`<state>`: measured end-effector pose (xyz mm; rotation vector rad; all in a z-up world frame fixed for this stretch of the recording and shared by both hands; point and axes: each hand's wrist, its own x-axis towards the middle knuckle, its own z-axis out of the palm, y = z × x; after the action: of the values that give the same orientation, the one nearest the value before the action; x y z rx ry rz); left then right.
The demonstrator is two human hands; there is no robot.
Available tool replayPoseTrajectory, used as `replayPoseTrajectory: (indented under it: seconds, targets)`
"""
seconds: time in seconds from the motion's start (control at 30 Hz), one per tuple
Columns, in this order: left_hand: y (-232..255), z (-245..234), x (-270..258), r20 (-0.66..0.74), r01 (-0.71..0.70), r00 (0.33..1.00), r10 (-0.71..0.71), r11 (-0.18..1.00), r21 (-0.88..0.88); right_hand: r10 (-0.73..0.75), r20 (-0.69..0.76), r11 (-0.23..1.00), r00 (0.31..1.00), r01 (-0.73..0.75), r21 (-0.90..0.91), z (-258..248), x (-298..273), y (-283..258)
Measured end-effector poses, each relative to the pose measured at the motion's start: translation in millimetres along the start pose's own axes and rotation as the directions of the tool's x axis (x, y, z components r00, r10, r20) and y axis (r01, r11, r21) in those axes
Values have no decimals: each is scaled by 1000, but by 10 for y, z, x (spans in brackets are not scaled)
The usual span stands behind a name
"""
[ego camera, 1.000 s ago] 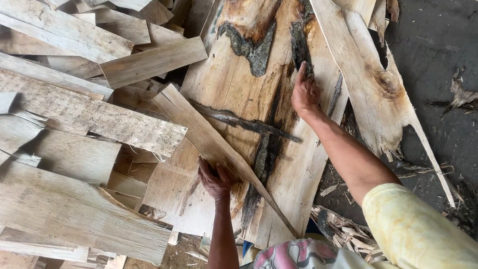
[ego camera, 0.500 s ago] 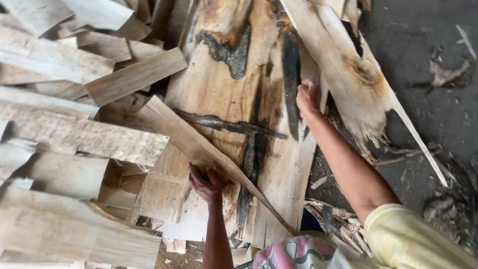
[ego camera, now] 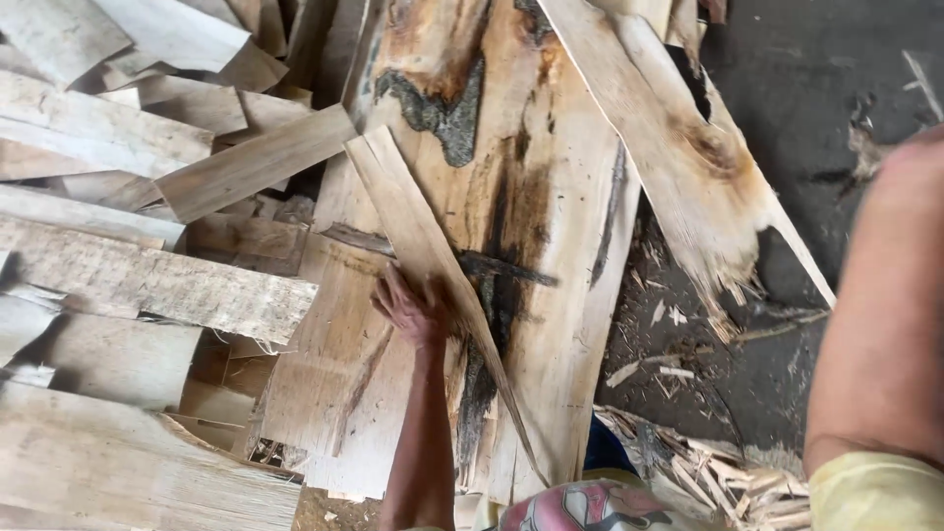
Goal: Trimming thin wood panels or veneer strips using a mechanical shear cutter.
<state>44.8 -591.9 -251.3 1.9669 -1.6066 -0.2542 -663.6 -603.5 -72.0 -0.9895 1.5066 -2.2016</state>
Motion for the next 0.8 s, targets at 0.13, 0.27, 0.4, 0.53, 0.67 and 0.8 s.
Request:
replayPoseTrajectory:
  seconds: [0.13,0.27,0.4,0.53,0.67,0.8]
  targets:
    - [273,-195,60,74,49,996,-51,998,35,-29,235,999,972,33,-13,2155,-1298,116]
    - [326,-275,81,129,76,988,-85,995,67,331,604,795,725,131,-592,3620,-2279,545]
    - [288,-220,55,79,61,995,-65,997,51,436,646,684,627,236,-690,4391,-2550,776]
    - [257,-187,49,72,59,996,-61,998,37,404,684,490,607,487,-723,4739,-2728,1465]
    - [270,-177,53,58,51,997,-53,998,39,400,680,437,614,525,-731,4927,-2679,1580]
    - [260,-184,45,81,59,995,-63,997,53,427,706,428,565,562,-708,4875,-2539,1744]
